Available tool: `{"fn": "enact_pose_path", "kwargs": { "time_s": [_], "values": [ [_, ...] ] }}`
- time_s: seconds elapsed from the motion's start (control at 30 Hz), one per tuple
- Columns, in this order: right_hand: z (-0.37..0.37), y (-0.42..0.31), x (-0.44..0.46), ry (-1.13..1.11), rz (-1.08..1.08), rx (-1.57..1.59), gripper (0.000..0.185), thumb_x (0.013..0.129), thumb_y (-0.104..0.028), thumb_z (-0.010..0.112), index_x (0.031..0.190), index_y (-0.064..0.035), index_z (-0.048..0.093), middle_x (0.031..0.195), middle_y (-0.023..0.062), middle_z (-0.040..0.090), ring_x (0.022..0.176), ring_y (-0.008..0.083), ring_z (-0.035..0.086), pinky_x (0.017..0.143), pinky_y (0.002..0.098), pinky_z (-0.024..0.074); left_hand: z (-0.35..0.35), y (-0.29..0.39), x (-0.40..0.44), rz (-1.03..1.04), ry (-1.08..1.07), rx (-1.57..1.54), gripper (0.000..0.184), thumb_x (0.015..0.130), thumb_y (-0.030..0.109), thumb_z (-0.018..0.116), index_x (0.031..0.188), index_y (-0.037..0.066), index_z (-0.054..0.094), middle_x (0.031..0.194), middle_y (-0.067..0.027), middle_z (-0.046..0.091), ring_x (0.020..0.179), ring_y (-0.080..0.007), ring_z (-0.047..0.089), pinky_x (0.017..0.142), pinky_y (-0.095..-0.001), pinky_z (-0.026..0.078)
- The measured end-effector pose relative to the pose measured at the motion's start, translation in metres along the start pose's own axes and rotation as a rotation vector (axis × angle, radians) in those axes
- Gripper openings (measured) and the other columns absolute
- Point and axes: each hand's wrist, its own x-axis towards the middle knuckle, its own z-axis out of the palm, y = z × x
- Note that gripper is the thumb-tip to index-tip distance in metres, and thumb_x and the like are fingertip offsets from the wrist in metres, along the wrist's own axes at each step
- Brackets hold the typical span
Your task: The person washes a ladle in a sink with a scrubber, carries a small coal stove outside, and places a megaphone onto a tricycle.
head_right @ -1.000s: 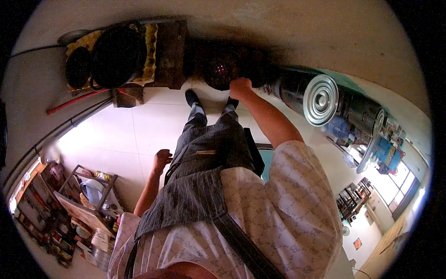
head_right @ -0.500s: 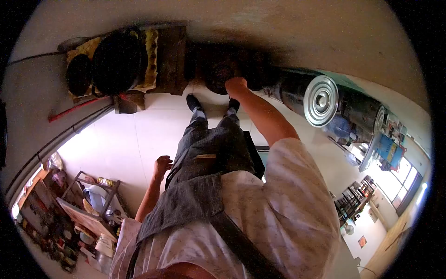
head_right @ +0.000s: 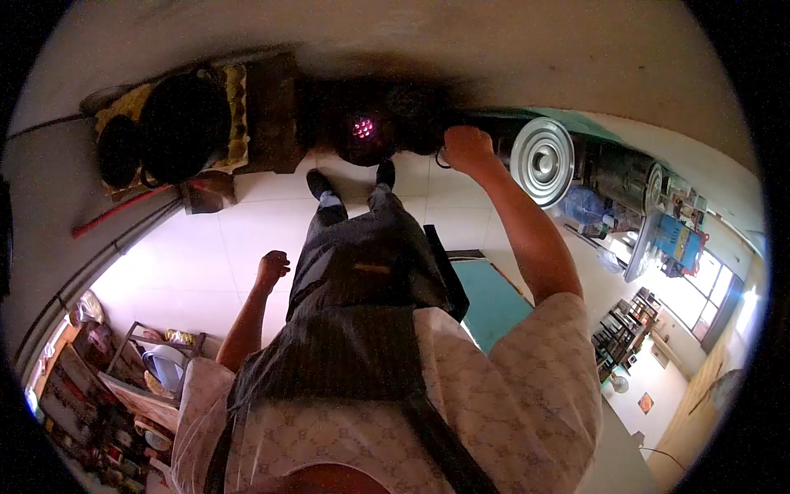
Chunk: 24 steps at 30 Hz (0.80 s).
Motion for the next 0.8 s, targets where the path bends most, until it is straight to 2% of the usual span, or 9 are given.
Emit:
{"fn": "enact_pose_path", "kwargs": {
  "time_s": [0.1,0.13,0.17,0.27,0.33,0.43,0.47,0.53,0.8],
  "values": [
    [0.017,0.030,0.039,-0.086,0.082,-0.025,0.020,0.079,-0.016,0.062,0.090,-0.0007,0.070,0.083,0.0192,0.068,0.079,0.0356,0.068,0.061,0.0494,0.0549,0.029,0.015,-0.013,-0.090,0.100,-0.110,0.012,0.088,0.012,0.055,0.091,0.002,0.060,0.080,-0.0072,0.065,0.061,-0.0136,0.063,0.052,-0.0273,0.050],
    [0.026,0.039,0.056,-0.118,0.131,-0.037,0.023,0.079,-0.022,0.064,0.088,-0.0011,0.069,0.087,0.0186,0.068,0.082,0.0358,0.067,0.066,0.0488,0.0544,0.023,-0.028,0.003,0.083,0.014,0.249,0.013,0.087,0.012,0.054,0.090,0.002,0.063,0.085,-0.0100,0.066,0.068,-0.0169,0.064,0.059,-0.0300,0.052],
    [0.036,0.048,0.074,-0.149,0.180,-0.047,0.027,0.079,-0.028,0.066,0.086,-0.0015,0.068,0.090,0.0181,0.068,0.086,0.0359,0.066,0.070,0.0482,0.0539,0.030,-0.054,0.006,0.172,0.002,0.263,0.017,0.088,0.015,0.053,0.091,0.003,0.064,0.088,-0.0114,0.066,0.073,-0.0216,0.065,0.065,-0.0328,0.052],
    [0.067,0.069,0.122,-0.210,0.126,-0.053,0.024,0.083,-0.027,0.064,0.086,-0.0032,0.068,0.087,0.0168,0.067,0.080,0.0346,0.065,0.064,0.0500,0.0536,0.068,-0.054,-0.018,0.205,0.067,0.720,0.026,0.090,0.022,0.051,0.094,0.004,0.068,0.098,-0.0152,0.067,0.090,-0.0328,0.065,0.080,-0.0395,0.051],
    [0.097,0.077,0.158,-0.228,0.119,-0.040,0.022,0.084,-0.026,0.063,0.086,-0.0047,0.068,0.087,0.0161,0.066,0.078,0.0339,0.064,0.060,0.0495,0.0528,0.103,-0.020,-0.048,-0.035,0.181,0.472,0.028,0.090,0.026,0.051,0.098,0.005,0.068,0.100,-0.0175,0.068,0.095,-0.0346,0.064,0.082,-0.0406,0.050],
    [0.140,0.084,0.213,-0.306,0.135,-0.036,0.017,0.087,-0.023,0.061,0.087,-0.0077,0.069,0.086,0.0150,0.066,0.076,0.0329,0.063,0.056,0.0480,0.0512,0.141,-0.006,-0.065,-0.124,0.266,0.488,0.029,0.089,0.029,0.053,0.100,0.007,0.068,0.098,-0.0187,0.068,0.096,-0.0340,0.065,0.082,-0.0414,0.050],
    [0.151,0.084,0.228,-0.368,0.153,-0.046,0.014,0.087,-0.021,0.061,0.088,-0.0092,0.069,0.086,0.0146,0.066,0.076,0.0328,0.063,0.056,0.0470,0.0506,0.142,-0.049,-0.056,-0.063,0.238,0.664,0.030,0.088,0.030,0.053,0.101,0.008,0.068,0.099,-0.0185,0.068,0.096,-0.0342,0.065,0.082,-0.0420,0.050],
    [0.167,0.082,0.240,-0.333,0.139,-0.007,0.012,0.088,-0.019,0.061,0.088,-0.0101,0.069,0.086,0.0139,0.066,0.075,0.0320,0.063,0.056,0.0462,0.0503,0.164,-0.024,-0.067,-0.238,0.321,0.440,0.030,0.089,0.029,0.052,0.101,0.007,0.068,0.099,-0.0191,0.067,0.097,-0.0343,0.065,0.082,-0.0420,0.050],
    [0.202,0.079,0.278,-0.351,0.142,-0.006,0.012,0.089,-0.016,0.059,0.084,-0.0110,0.069,0.082,0.0128,0.066,0.073,0.0278,0.063,0.058,0.0438,0.0506,0.203,-0.015,-0.082,-0.236,0.390,0.424,0.029,0.092,0.026,0.050,0.100,0.005,0.069,0.097,-0.0173,0.069,0.094,-0.0308,0.066,0.081,-0.0380,0.050]
  ]
}}
